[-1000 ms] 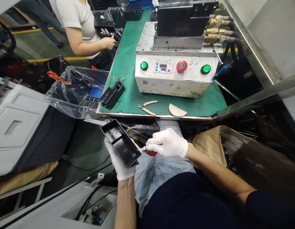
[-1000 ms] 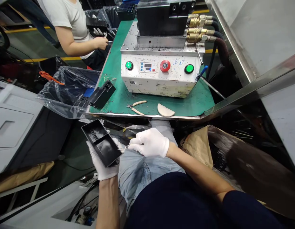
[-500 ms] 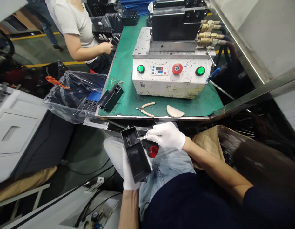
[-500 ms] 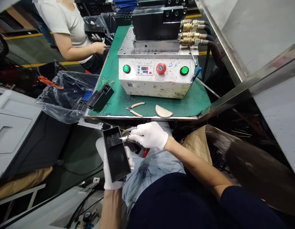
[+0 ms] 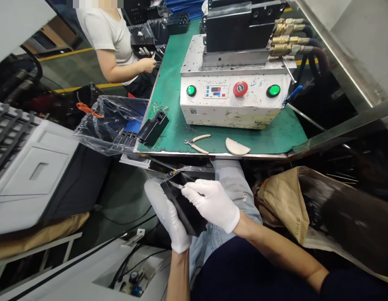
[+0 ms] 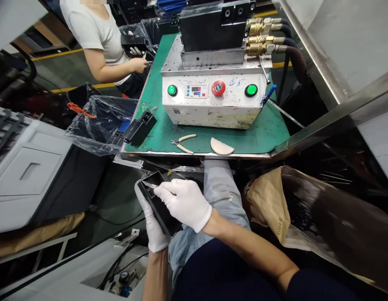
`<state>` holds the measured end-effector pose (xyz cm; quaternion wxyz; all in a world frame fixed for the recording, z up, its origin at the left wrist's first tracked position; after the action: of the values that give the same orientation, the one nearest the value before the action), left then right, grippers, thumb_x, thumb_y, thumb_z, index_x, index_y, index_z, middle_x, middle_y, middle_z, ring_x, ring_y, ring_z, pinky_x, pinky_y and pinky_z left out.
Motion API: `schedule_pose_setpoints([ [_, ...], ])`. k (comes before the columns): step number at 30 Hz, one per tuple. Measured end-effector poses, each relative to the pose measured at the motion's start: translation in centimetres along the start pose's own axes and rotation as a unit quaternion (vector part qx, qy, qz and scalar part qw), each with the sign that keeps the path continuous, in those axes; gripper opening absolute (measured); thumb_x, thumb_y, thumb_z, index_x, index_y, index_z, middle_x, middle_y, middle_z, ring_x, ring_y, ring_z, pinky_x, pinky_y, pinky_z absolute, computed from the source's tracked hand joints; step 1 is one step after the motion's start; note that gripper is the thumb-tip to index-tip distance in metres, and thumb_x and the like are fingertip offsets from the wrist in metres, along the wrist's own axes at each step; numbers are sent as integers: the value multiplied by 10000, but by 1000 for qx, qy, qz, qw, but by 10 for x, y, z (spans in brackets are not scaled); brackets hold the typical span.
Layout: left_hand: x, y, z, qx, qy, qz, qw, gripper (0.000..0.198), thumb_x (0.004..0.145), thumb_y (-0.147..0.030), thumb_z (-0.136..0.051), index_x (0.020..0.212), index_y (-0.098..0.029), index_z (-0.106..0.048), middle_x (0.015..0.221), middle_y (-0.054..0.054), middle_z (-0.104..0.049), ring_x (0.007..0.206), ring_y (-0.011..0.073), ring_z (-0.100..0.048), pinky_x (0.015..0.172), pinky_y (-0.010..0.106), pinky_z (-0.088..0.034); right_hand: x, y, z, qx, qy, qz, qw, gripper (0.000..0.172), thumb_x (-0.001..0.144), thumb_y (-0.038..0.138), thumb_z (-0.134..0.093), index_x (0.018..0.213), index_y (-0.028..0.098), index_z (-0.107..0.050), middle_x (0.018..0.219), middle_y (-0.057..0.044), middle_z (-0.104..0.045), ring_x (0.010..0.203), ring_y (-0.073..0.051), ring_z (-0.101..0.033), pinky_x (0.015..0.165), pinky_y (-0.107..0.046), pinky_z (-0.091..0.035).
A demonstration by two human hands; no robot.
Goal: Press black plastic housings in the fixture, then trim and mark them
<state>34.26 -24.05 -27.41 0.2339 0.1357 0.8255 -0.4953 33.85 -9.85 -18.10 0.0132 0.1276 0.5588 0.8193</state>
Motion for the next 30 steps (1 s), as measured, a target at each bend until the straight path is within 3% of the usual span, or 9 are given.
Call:
schedule_pose_setpoints([
  [4,-1,1,6,16,-12,-26,999,635,975,-657,-600,1508,-312,-624,1506,42,-663,1489,239,-526,1230,342,-454,-4,-7,-16,-1,-8,-16,1000,469,1116,358,-504,694,188,-617,659,17,-551,645,-115,-506,653,-248,-380],
  [9,-2,0,-2,23,17,-38,999,662,976,-683,-575,1543,-342,-584,1586,14,-592,1528,228,-475,1234,310,-440,-2,-9,-14,-31,-9,-7,999,479,1130,392,-480,727,188,-638,681,8,-587,658,-113,-532,672,-241,-392],
  [14,-6,-9,-10,53,6,-113,992,662,1011,-589,-595,1632,-460,-403,1714,-90,-402,1586,169,-366,1243,221,-383,-3,-10,-15,-49,-5,-8,999,486,1134,400,-477,723,188,-627,679,7,-582,662,-113,-536,676,-237,-389],
  [18,-10,-14,-12,85,2,-153,985,698,1021,-567,-595,1659,-452,-338,1745,-95,-330,1607,172,-317,1226,184,-384,-5,-11,-15,-62,-11,7,998,491,1138,395,-461,720,187,-614,675,11,-567,653,-112,-520,662,-244,-368],
  [21,-11,-13,-9,105,-3,-166,980,724,1012,-584,-600,1668,-428,-335,1740,-76,-356,1612,180,-308,1218,186,-397,-5,-13,-15,-47,-9,4,999,490,1132,394,-474,705,186,-591,662,18,-550,640,-107,-509,652,-241,-363],
  [24,-10,-9,-1,136,-16,-175,975,742,1007,-608,-586,1670,-354,-370,1684,11,-471,1575,226,-396,1257,275,-387,-5,-16,-12,-15,-17,-6,1000,495,1120,385,-496,671,186,-558,641,22,-534,614,-103,-488,635,-242,-359],
  [30,-5,-7,24,272,-59,-236,931,668,996,-661,-552,1433,-163,-633,1520,157,-612,1521,290,-471,1301,367,-317,-8,-21,-12,51,-28,-32,998,476,1097,331,-509,646,186,-558,639,14,-560,619,-113,-522,626,-245,-404],
])
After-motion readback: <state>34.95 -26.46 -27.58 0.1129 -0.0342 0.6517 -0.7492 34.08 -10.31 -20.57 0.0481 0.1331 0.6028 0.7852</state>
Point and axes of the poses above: each hand's wrist, its own x-axis towards the middle knuckle, its own z-axis out of the back of the hand, y = z × x, the point moved 6 cm from there along x, towards the middle knuckle
